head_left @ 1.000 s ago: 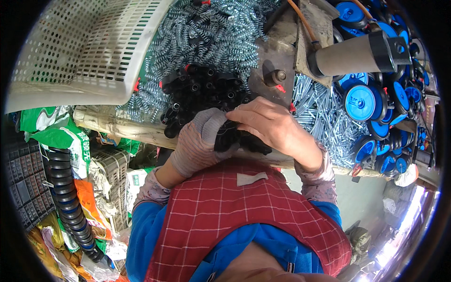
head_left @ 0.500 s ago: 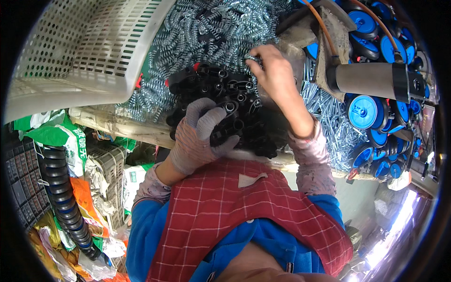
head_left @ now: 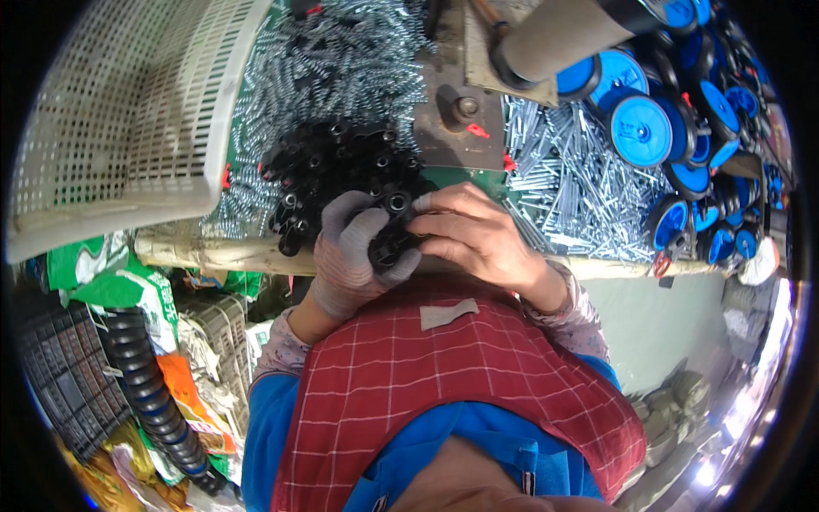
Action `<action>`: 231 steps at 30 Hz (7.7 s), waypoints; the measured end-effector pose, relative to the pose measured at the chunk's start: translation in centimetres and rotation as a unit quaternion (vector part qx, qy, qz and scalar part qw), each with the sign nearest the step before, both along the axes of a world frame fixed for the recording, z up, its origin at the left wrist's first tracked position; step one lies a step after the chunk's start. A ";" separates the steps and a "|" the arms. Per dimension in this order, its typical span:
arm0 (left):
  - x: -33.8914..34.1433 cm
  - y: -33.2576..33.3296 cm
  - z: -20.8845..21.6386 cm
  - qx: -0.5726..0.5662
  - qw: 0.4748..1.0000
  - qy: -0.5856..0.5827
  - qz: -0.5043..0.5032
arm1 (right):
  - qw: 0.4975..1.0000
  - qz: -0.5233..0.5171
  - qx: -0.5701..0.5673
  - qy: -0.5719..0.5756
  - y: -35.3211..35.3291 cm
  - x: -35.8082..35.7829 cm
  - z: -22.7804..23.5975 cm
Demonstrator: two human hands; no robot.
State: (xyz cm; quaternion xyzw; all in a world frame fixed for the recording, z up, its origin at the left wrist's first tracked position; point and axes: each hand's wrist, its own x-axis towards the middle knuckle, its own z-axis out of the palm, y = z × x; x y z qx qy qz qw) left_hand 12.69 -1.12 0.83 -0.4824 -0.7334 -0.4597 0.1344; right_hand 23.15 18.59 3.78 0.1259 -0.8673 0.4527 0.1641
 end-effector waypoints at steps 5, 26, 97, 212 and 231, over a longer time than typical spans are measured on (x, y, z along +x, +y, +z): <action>-0.1 1.7 0.4 -0.001 0.995 -0.069 -0.079 | 0.972 -0.023 -0.160 -0.172 0.4 3.1 -1.4; 1.0 9.0 -0.8 -0.404 0.896 0.081 -0.164 | 0.962 -0.182 0.058 -0.197 6.7 6.1 -1.6; -38.9 14.5 -1.9 -0.509 0.832 -0.091 0.200 | 0.910 -0.230 -0.310 -0.150 5.1 1.9 -3.7; -3.8 -2.1 1.3 -0.195 0.970 -0.009 -0.147 | 0.884 -0.183 0.364 -0.230 3.0 -9.2 -4.8; -21.7 -0.9 6.2 -0.328 0.940 -0.037 0.089 | 0.932 -0.138 0.246 -0.227 3.2 -11.0 -5.2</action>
